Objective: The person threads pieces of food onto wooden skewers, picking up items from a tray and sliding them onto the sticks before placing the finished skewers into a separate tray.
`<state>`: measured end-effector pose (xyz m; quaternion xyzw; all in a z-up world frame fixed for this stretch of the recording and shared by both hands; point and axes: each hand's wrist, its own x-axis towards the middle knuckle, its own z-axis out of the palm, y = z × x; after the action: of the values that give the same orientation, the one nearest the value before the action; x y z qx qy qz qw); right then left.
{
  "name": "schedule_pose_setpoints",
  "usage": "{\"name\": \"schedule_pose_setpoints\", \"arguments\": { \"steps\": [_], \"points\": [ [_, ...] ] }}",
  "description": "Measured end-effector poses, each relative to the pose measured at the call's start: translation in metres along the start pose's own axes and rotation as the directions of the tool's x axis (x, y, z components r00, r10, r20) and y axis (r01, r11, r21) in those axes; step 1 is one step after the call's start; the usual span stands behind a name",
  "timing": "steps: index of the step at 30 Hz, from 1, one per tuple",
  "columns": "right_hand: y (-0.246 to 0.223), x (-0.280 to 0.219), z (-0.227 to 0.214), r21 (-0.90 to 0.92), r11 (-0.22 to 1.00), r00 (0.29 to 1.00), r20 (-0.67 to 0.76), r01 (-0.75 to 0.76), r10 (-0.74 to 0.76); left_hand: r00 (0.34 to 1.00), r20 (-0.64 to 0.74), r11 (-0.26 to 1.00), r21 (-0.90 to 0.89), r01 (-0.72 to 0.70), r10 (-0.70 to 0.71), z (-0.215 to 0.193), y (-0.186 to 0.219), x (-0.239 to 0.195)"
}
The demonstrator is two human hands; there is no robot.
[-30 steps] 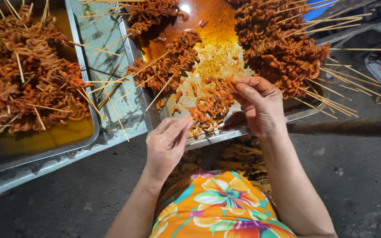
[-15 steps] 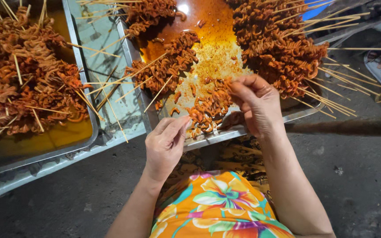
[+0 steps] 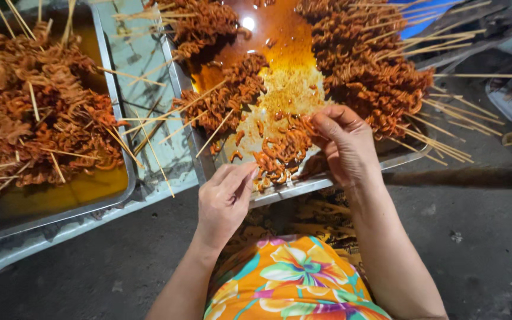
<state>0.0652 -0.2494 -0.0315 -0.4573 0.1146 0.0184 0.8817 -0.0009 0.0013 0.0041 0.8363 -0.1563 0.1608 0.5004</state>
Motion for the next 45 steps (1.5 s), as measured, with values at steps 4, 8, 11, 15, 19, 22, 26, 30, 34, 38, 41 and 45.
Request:
{"name": "schedule_pose_setpoints", "arguments": {
  "steps": [4, 8, 11, 15, 19, 22, 26, 30, 34, 38, 41, 45],
  "points": [
    [-0.009, -0.002, 0.011, 0.038, 0.997, 0.997, -0.002, -0.071, 0.071, 1.0, -0.018, 1.0, 0.018, -0.006, 0.006, 0.001, 0.001, 0.003],
    [-0.01, -0.006, 0.012, -0.115, 0.987, 0.993, -0.029, -0.116, 0.113, 1.0, -0.005, 1.0, 0.014, 0.024, -0.024, -0.001, 0.005, 0.003],
    [-0.002, -0.001, 0.004, -0.092, 0.993, 0.997, -0.04, -0.074, 0.071, 0.999, -0.021, 0.999, 0.046, -0.025, 0.026, -0.002, 0.007, 0.003],
    [0.008, 0.002, -0.002, -0.062, 0.998, 0.999, -0.037, 0.016, -0.018, 0.998, -0.05, 0.997, 0.071, -0.03, 0.034, 0.0, 0.008, 0.004],
    [0.007, 0.0, 0.002, -0.054, 0.998, 0.997, -0.066, 0.039, -0.042, 0.998, -0.061, 0.999, 0.043, -0.002, 0.004, 0.001, 0.007, 0.003],
    [0.002, -0.006, 0.005, -0.098, 0.995, 0.998, -0.063, 0.001, -0.007, 0.996, -0.081, 0.997, 0.073, -0.028, 0.034, 0.001, 0.006, 0.004],
    [0.004, -0.004, 0.007, -0.141, 0.989, 0.996, -0.066, 0.052, -0.061, 0.995, -0.082, 0.996, 0.078, -0.044, 0.05, 0.001, 0.008, 0.003],
    [0.008, -0.005, 0.009, -0.209, 0.975, 0.991, -0.088, 0.08, -0.101, 0.993, -0.091, 0.995, 0.068, -0.067, 0.073, 0.001, 0.009, 0.005],
    [0.011, -0.007, 0.013, -0.253, 0.954, 0.978, -0.089, 0.159, -0.187, 0.994, -0.095, 0.996, 0.084, -0.042, 0.05, 0.001, 0.01, 0.004],
    [0.014, -0.01, 0.019, -0.247, 0.948, 0.966, -0.114, 0.199, -0.233, 0.996, -0.086, 0.996, 0.079, -0.029, 0.036, 0.002, 0.01, 0.004],
    [0.012, -0.01, 0.021, -0.226, 0.957, 0.968, -0.126, 0.183, -0.216, 0.997, -0.077, 0.997, 0.076, -0.014, 0.02, 0.002, 0.009, 0.004],
    [0.015, -0.015, 0.025, -0.352, 0.895, 0.945, -0.079, 0.273, -0.319, 0.993, -0.1, 0.993, 0.107, -0.058, 0.069, 0.002, 0.009, 0.004]
  ]
}}
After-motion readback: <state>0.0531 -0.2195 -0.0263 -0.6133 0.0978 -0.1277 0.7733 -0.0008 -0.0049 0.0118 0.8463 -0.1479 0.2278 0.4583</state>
